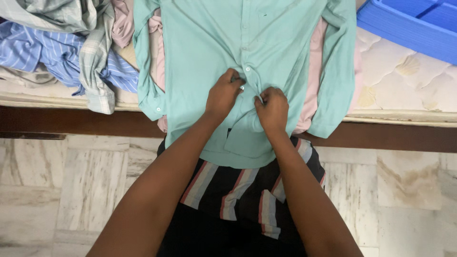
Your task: The person sits on the floor and buttons a light green shirt laid on a mattress, then buttons a plaid shirt placed on top. The person uses both hands to fasten buttons and smooths the fabric after each shirt.
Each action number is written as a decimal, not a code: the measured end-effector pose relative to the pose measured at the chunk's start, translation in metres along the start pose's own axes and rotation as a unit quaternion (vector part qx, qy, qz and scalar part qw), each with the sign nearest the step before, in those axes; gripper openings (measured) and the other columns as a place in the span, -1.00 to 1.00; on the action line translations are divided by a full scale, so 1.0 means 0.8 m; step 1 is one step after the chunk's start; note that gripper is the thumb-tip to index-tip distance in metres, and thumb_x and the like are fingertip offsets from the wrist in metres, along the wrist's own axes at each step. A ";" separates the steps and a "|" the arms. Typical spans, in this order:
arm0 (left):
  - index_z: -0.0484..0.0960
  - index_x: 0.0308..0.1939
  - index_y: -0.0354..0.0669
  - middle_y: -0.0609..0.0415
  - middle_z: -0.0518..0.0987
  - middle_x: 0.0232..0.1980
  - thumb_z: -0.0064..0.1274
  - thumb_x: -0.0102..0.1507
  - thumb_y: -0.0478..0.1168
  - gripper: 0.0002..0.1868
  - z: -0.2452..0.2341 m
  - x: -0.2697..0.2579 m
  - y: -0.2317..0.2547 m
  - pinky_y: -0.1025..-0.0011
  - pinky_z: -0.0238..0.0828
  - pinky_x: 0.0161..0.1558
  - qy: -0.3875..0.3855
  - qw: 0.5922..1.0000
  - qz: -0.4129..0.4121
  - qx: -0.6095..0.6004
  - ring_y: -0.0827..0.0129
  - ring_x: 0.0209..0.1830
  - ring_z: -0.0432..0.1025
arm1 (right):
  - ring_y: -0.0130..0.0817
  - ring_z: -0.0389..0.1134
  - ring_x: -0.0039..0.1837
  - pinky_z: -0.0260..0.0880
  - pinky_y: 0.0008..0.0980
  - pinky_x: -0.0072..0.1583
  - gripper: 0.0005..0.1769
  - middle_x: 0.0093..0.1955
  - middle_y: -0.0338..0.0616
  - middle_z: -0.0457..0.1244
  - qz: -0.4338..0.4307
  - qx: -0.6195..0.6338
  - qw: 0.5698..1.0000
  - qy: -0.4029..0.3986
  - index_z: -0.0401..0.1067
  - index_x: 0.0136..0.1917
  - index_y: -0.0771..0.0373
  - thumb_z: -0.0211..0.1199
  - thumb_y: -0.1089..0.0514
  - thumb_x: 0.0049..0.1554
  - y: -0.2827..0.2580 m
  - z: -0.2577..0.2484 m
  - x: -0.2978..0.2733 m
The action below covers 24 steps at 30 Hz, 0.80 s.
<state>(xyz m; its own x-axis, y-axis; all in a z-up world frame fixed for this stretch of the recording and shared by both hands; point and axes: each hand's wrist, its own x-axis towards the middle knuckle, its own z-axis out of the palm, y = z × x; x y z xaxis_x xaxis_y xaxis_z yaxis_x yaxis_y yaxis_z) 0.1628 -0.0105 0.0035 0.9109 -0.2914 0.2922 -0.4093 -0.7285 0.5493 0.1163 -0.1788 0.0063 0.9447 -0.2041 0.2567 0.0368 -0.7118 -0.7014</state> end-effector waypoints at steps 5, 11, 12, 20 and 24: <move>0.58 -0.16 -0.21 0.05 0.49 0.00 0.24 0.22 -0.32 -0.83 -0.006 0.001 -0.006 0.19 0.45 -0.07 -0.012 0.995 0.079 0.055 0.16 0.00 0.46 | -0.05 0.37 -0.08 0.38 -0.13 -0.02 -0.83 -0.12 0.02 0.27 -0.105 0.008 0.991 0.084 0.48 -0.09 0.35 0.42 0.30 0.07 0.001 -0.004 -0.012; 0.55 -0.23 -0.18 0.09 0.51 -0.04 0.25 0.19 -0.24 -0.81 -0.020 -0.004 0.017 0.18 0.45 -0.03 0.050 0.994 0.095 0.011 0.18 -0.01 0.44 | -0.43 0.33 -0.21 0.36 -0.41 -0.11 -0.75 -0.25 -0.22 0.37 0.077 0.199 0.974 -0.080 0.56 -0.02 0.39 0.46 0.15 0.15 0.014 -0.014 0.001; 0.54 -0.24 -0.17 0.11 0.51 -0.05 0.25 0.19 -0.23 -0.81 -0.024 -0.007 0.022 0.18 0.44 -0.02 0.063 0.993 0.101 0.001 0.19 -0.01 0.44 | -0.47 0.33 -0.20 0.36 -0.44 -0.10 -0.76 -0.24 -0.24 0.36 0.123 0.248 0.954 -0.115 0.56 -0.02 0.38 0.42 0.14 0.16 0.015 -0.018 0.002; 0.49 -0.17 -0.26 0.03 0.61 -0.32 0.17 0.32 -0.26 -0.82 -0.059 -0.023 0.061 0.31 0.37 -0.29 0.087 0.975 -0.020 -0.204 0.28 -0.37 0.48 | -0.57 0.33 -0.13 0.41 -0.48 -0.02 -0.73 -0.14 -0.26 0.33 0.225 0.408 0.869 -0.164 0.51 0.10 0.39 0.34 0.16 0.22 0.005 -0.054 -0.012; 0.56 -0.19 -0.30 -0.02 0.61 -0.41 0.24 0.30 -0.28 -0.83 -0.068 -0.027 0.055 0.40 0.41 -0.30 0.037 0.969 -0.051 -0.240 0.34 -0.43 0.50 | -0.49 0.40 -0.08 0.46 -0.43 0.02 -0.73 -0.08 -0.17 0.40 0.236 0.492 0.813 -0.201 0.50 0.12 0.42 0.35 0.25 0.17 -0.014 -0.070 -0.013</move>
<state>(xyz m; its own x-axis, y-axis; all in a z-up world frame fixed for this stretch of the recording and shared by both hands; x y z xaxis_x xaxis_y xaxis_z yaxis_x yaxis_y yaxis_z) 0.1221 -0.0024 0.0638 0.9491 -0.1745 0.2623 -0.3103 -0.3739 0.8740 0.0880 -0.2065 0.0487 0.9522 0.0790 -0.2952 -0.3050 0.3056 -0.9020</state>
